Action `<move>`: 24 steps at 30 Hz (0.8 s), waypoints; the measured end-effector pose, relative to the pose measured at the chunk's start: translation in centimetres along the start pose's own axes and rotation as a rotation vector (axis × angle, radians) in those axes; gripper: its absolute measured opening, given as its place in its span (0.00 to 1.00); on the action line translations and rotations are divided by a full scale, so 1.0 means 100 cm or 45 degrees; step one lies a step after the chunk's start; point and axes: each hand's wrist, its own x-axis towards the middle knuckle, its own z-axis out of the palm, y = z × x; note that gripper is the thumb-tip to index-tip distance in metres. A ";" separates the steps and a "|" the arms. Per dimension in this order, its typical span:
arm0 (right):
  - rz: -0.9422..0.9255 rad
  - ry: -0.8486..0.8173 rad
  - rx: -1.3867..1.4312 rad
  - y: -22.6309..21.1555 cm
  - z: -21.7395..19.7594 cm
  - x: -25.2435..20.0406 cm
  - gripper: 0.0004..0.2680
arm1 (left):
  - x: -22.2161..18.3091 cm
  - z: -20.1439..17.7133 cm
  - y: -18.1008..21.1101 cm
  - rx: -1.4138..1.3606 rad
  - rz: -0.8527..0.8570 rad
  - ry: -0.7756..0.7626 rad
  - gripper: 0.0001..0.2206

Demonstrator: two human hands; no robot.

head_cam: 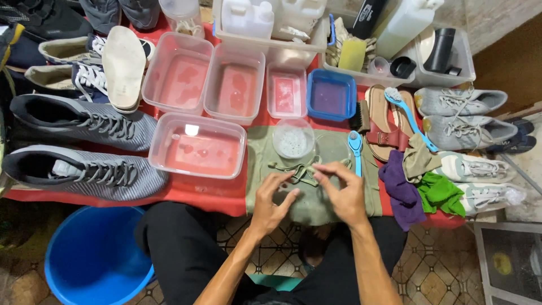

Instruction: Hand-washing shoelaces by scrubbing them with cleaning solution and rinsing them in water containers.

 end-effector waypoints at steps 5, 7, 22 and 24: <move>0.035 -0.126 0.150 -0.001 -0.001 -0.029 0.05 | 0.001 0.005 0.025 -0.170 -0.090 -0.257 0.16; 0.084 -0.142 0.189 0.001 -0.005 -0.038 0.04 | -0.004 0.008 0.018 -0.184 -0.010 -0.236 0.10; 0.044 -0.450 -0.044 0.001 -0.032 -0.042 0.07 | 0.004 -0.019 0.059 -0.085 -0.057 -0.562 0.03; 0.026 -0.461 -0.041 -0.001 -0.032 -0.041 0.08 | 0.005 -0.019 0.059 -0.098 -0.126 -0.602 0.02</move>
